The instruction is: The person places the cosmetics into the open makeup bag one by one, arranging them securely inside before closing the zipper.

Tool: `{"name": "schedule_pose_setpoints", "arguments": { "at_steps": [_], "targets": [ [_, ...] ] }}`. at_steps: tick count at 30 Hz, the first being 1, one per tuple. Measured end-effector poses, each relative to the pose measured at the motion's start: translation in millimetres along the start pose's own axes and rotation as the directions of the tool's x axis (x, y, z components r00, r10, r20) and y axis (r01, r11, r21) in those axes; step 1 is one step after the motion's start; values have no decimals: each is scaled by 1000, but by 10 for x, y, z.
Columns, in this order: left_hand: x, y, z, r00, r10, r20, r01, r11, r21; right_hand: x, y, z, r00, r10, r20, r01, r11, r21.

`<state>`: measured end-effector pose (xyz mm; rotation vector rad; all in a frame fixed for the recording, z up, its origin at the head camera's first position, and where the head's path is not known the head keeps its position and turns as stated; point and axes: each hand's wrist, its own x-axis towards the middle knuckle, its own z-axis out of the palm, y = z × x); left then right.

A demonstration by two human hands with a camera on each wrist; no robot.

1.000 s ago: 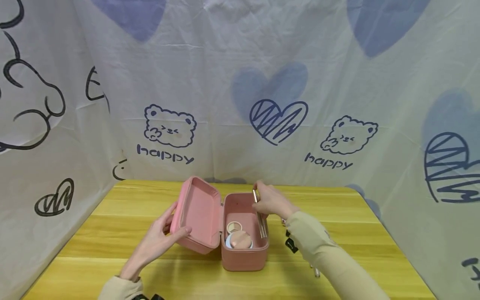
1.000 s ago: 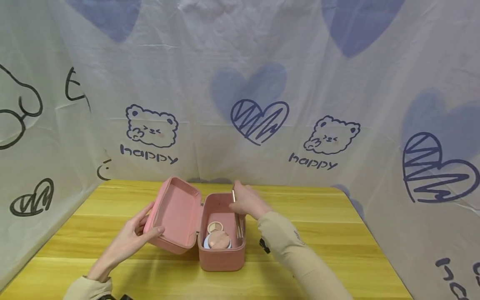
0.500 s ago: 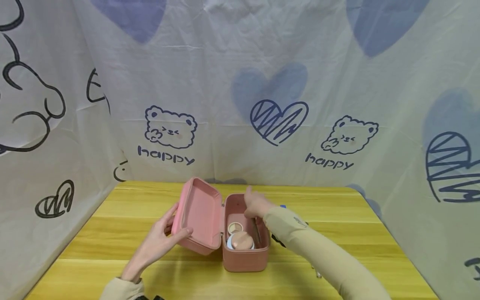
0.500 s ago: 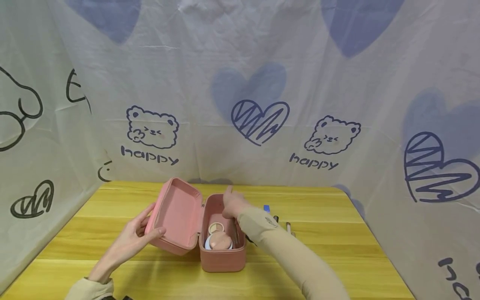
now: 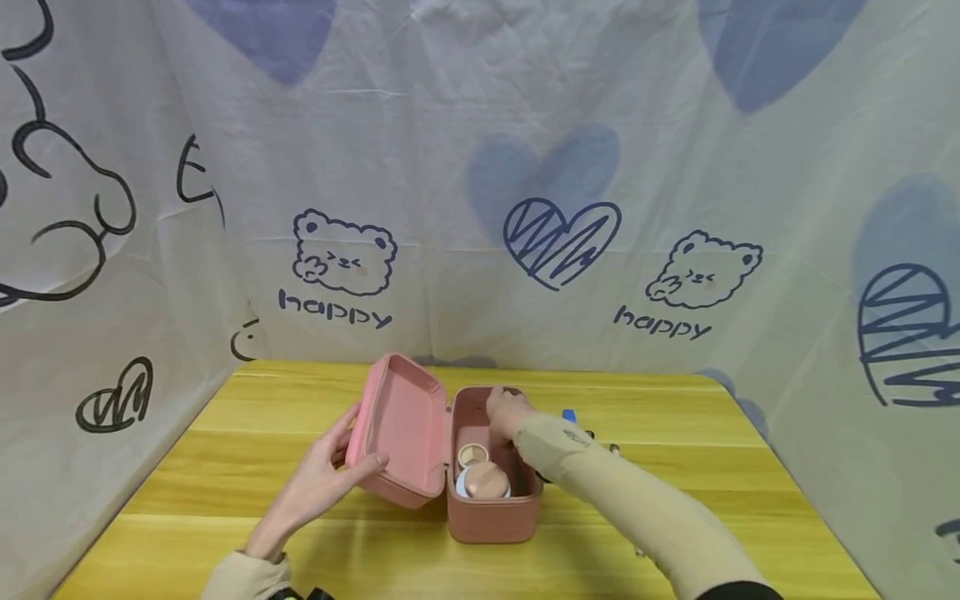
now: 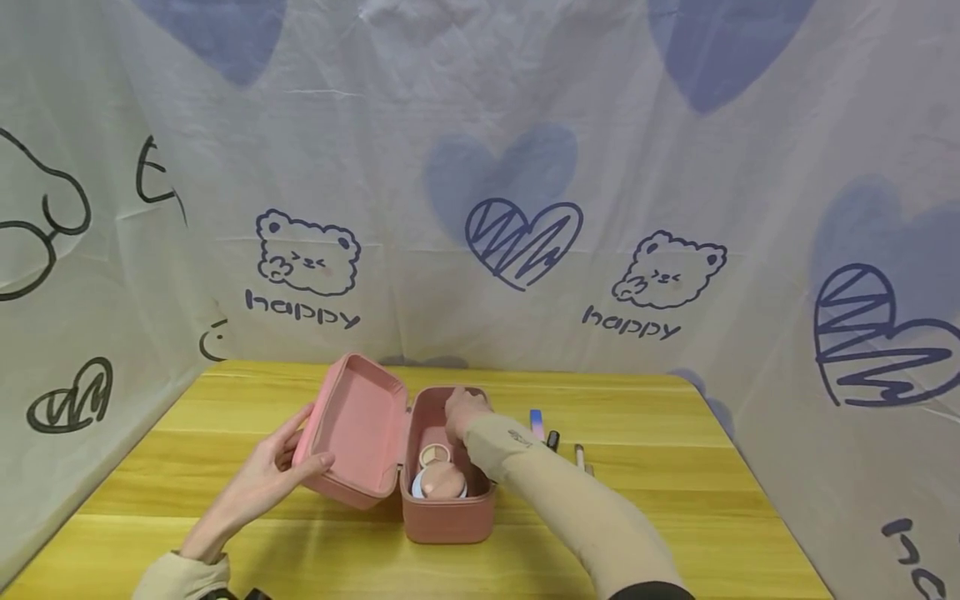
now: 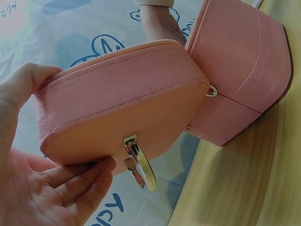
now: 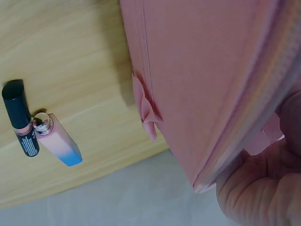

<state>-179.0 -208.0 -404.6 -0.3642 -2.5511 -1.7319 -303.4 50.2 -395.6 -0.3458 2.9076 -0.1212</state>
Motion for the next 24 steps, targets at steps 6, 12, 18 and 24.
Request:
{"name": "schedule_pose_setpoints", "arguments": {
  "at_steps": [6, 12, 18, 24],
  "targets": [
    [-3, 14, -3, 1000, 4, -5, -4, 1000, 4, 76, -3, 50, 999, -46, -9, 45, 994, -102],
    [-9, 32, 2, 1000, -9, 2, 9, 1000, 1, 253, 45, 238, 996, -77, -40, 71, 989, -134],
    [-7, 45, 1, 1000, -23, 7, 23, 1000, 7, 183, -1, 226, 996, -55, -71, 46, 992, -116],
    [-9, 40, -5, 1000, -27, 6, 27, 1000, 7, 141, -12, 234, 991, -85, -103, 71, 988, -135]
  ]
}}
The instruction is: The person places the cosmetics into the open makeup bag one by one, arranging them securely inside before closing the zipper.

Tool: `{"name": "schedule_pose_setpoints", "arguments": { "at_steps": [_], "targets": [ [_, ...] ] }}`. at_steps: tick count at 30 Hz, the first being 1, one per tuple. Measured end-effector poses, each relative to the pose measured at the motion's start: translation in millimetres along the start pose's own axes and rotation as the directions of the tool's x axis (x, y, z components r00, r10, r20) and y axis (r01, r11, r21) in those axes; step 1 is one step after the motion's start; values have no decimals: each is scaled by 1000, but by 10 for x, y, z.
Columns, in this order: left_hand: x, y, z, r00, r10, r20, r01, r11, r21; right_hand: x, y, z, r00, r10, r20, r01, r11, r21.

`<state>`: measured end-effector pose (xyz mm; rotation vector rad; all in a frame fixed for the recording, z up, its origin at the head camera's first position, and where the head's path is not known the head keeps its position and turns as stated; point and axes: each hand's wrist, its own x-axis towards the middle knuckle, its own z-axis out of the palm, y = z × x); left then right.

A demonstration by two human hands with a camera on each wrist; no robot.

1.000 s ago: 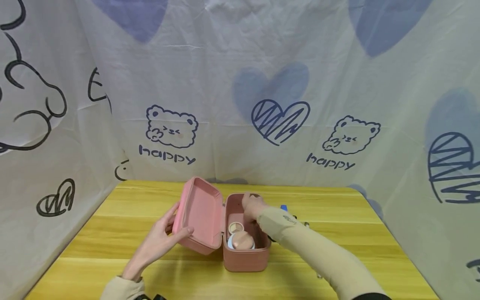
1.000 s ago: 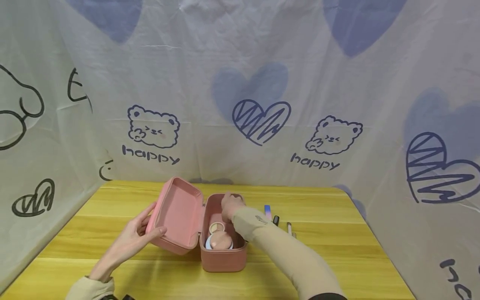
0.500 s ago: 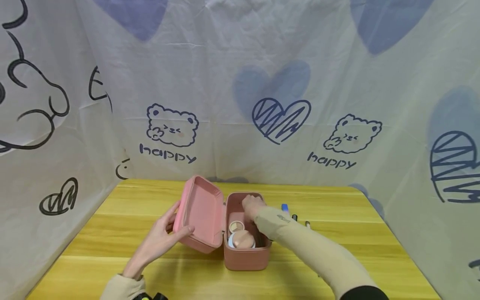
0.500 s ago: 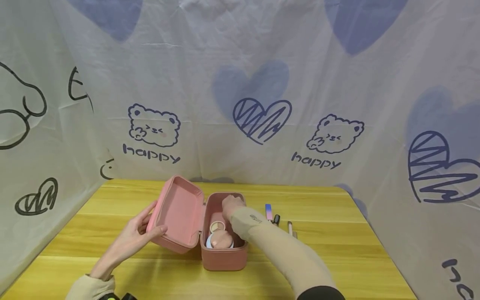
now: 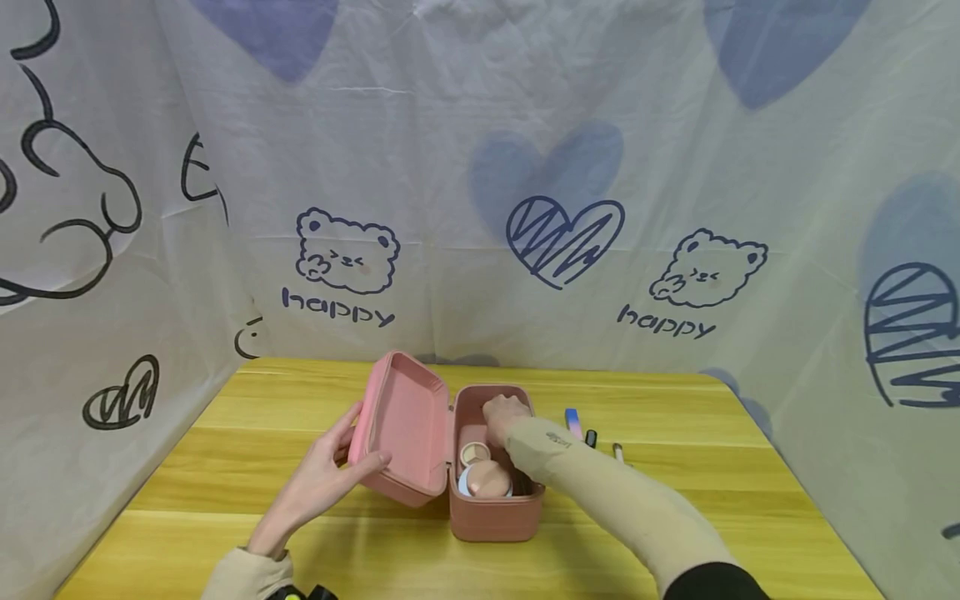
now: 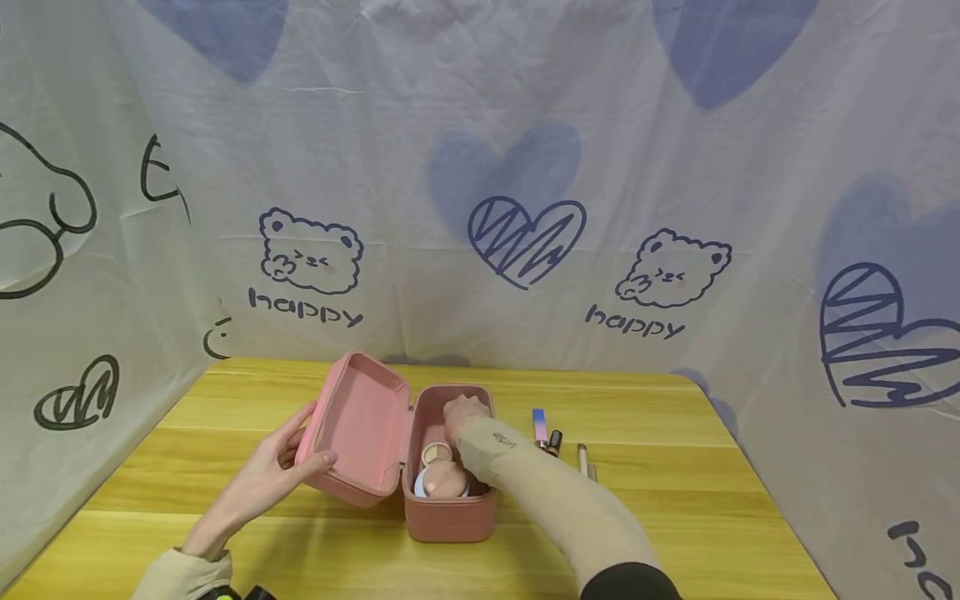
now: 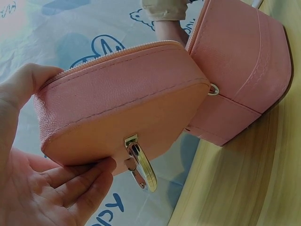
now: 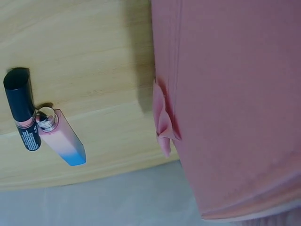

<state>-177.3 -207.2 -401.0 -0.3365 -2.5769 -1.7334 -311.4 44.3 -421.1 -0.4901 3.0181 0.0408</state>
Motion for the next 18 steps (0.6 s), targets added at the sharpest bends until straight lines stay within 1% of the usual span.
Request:
{"name": "schedule_pose_setpoints", "arguments": {
  "at_steps": [9, 16, 18],
  "targets": [
    [5, -10, 8, 1000, 8, -3, -8, 1000, -4, 31, 33, 81, 999, -37, -6, 37, 998, -44],
    [1, -19, 5, 1000, 14, -6, -14, 1000, 1, -5, 49, 106, 992, -107, -68, 100, 991, -94],
    [0, -27, 5, 1000, 19, -6, -19, 1000, -3, -16, 50, 109, 990, -119, -74, 111, 988, -104]
  ]
}}
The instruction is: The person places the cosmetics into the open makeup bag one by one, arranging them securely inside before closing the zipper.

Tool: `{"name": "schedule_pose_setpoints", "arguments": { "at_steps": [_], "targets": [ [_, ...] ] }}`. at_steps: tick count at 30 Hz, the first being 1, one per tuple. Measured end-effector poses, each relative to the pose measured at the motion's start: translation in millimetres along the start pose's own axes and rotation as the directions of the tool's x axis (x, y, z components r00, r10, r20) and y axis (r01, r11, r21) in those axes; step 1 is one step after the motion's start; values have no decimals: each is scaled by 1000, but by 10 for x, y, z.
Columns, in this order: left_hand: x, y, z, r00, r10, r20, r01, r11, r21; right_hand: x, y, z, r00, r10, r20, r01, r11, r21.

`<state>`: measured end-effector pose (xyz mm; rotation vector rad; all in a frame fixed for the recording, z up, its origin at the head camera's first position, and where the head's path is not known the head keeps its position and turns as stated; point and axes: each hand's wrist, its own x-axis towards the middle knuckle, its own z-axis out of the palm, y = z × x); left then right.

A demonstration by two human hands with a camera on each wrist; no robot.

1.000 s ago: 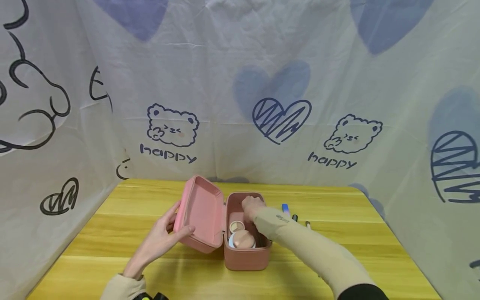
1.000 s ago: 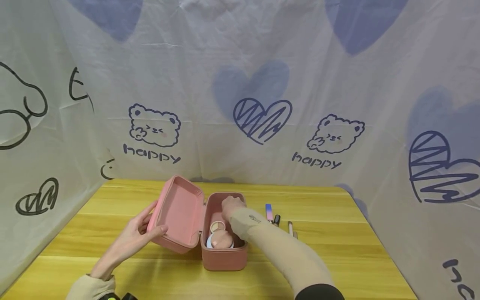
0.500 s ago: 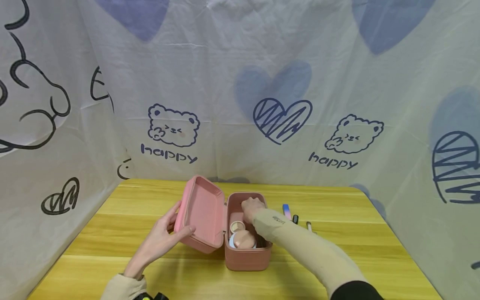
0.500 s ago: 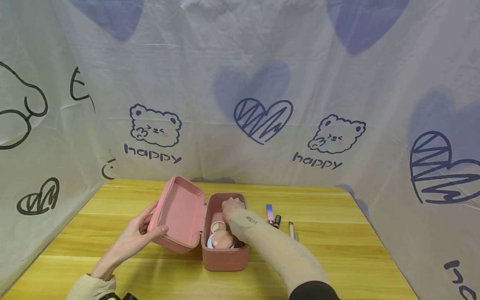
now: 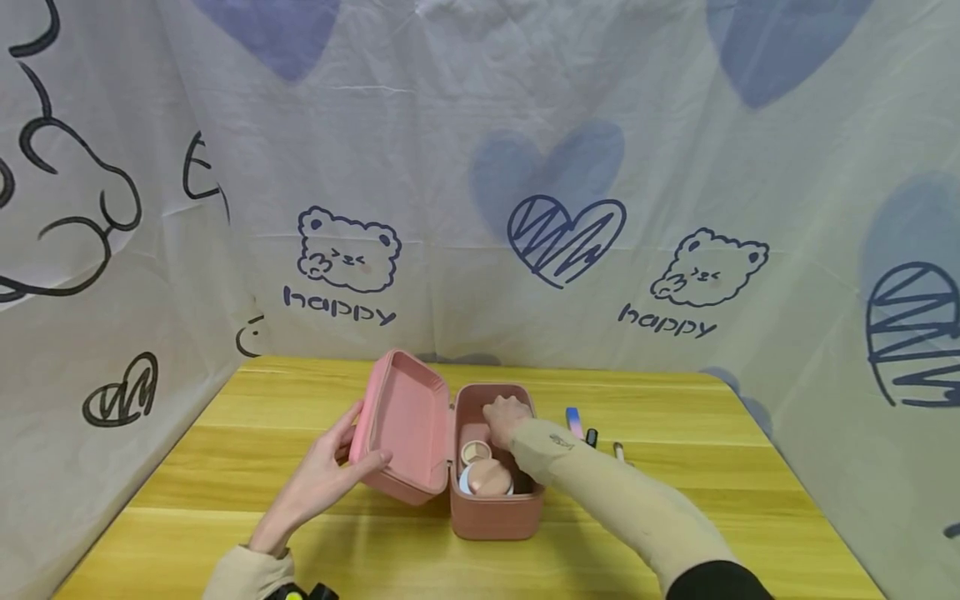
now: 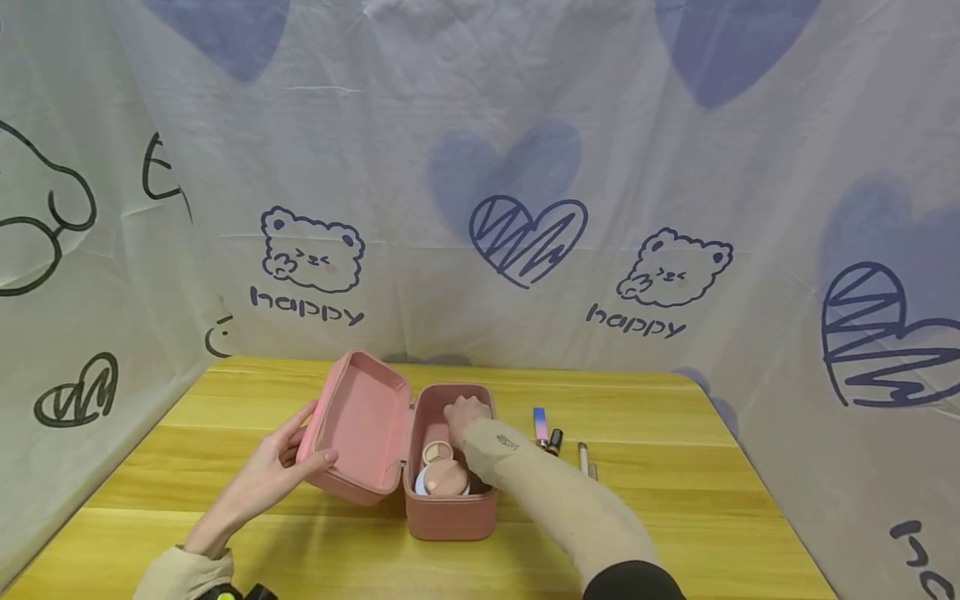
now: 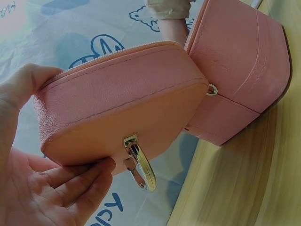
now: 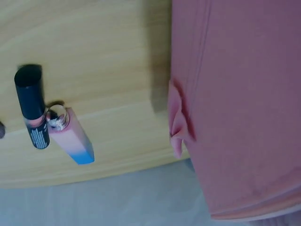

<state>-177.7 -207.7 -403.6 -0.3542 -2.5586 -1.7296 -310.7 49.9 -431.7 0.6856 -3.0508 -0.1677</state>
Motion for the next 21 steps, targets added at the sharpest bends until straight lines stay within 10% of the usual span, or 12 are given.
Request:
{"name": "schedule_pose_setpoints", "arguments": {
  "at_steps": [21],
  "targets": [
    [13, -1, 11, 1000, 4, 1, -4, 1000, -5, -206, 96, -345, 993, -111, 36, 99, 967, 233]
  ]
}}
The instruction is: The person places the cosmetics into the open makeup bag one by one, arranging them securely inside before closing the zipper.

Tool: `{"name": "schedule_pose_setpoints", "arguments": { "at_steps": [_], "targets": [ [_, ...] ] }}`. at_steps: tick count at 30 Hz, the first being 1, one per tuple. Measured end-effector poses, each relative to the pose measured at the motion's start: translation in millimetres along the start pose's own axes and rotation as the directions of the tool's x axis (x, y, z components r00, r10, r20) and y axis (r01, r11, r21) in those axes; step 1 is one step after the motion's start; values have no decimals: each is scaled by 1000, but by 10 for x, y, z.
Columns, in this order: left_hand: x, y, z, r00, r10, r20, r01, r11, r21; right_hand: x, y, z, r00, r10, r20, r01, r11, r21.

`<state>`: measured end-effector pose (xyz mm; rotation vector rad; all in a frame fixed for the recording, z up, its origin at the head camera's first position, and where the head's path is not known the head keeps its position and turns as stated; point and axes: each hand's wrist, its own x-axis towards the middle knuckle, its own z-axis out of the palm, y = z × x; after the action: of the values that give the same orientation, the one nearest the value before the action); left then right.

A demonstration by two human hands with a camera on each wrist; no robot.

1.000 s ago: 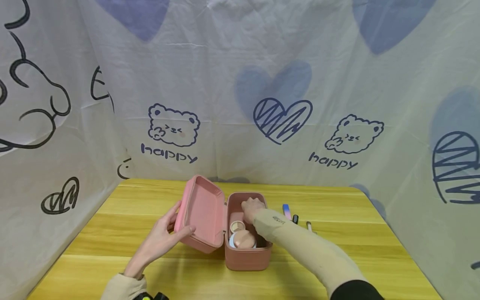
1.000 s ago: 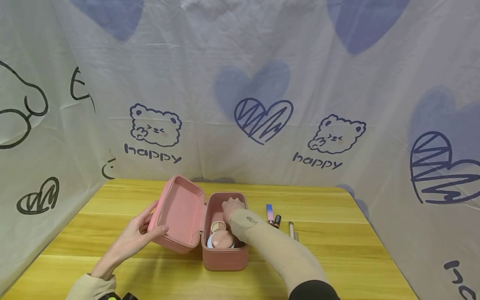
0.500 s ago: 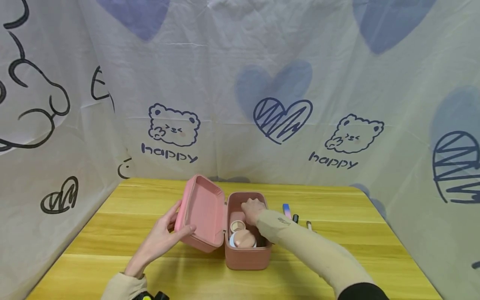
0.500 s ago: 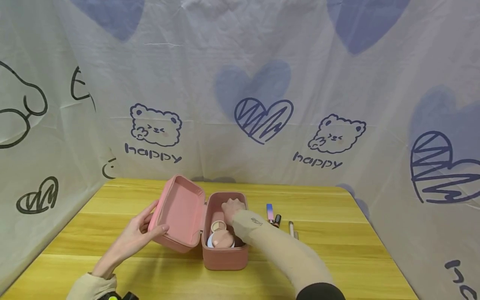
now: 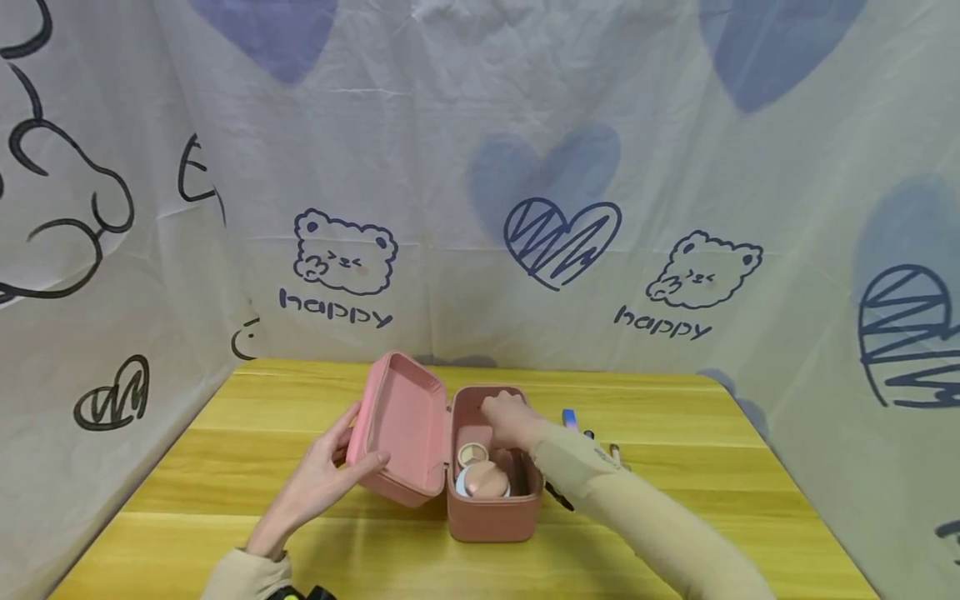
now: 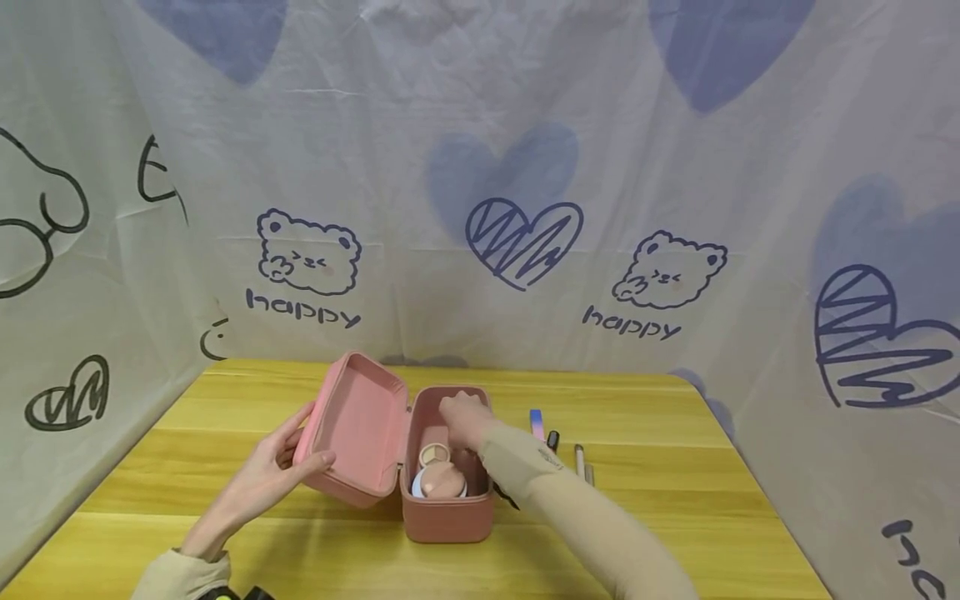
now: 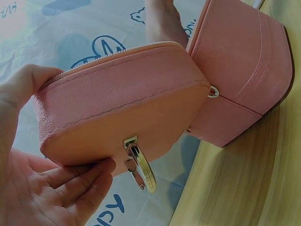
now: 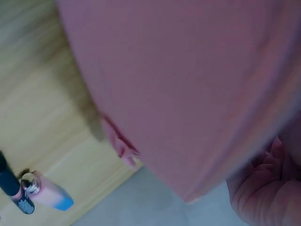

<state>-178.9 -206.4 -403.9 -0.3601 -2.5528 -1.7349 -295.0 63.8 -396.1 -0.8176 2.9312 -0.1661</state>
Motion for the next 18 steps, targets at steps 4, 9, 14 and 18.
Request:
{"name": "schedule_pose_setpoints", "arguments": {
  "at_steps": [4, 9, 14, 18],
  "targets": [
    [4, -5, 0, 1000, 2, -4, -2, 1000, 4, -109, 28, -72, 1000, -1, -29, 5, 992, 129],
    [4, -13, 7, 1000, 9, -7, -9, 1000, 4, -297, 55, -126, 996, 49, -71, -24, 947, 321],
    [5, -25, 10, 1000, 18, -8, -18, 1000, 2, -555, 105, -131, 986, 46, -162, 29, 902, 430],
    [8, -31, 15, 1000, 23, -7, -23, 1000, -6, -792, 153, -99, 955, 78, -286, 80, 860, 504]
  ]
}}
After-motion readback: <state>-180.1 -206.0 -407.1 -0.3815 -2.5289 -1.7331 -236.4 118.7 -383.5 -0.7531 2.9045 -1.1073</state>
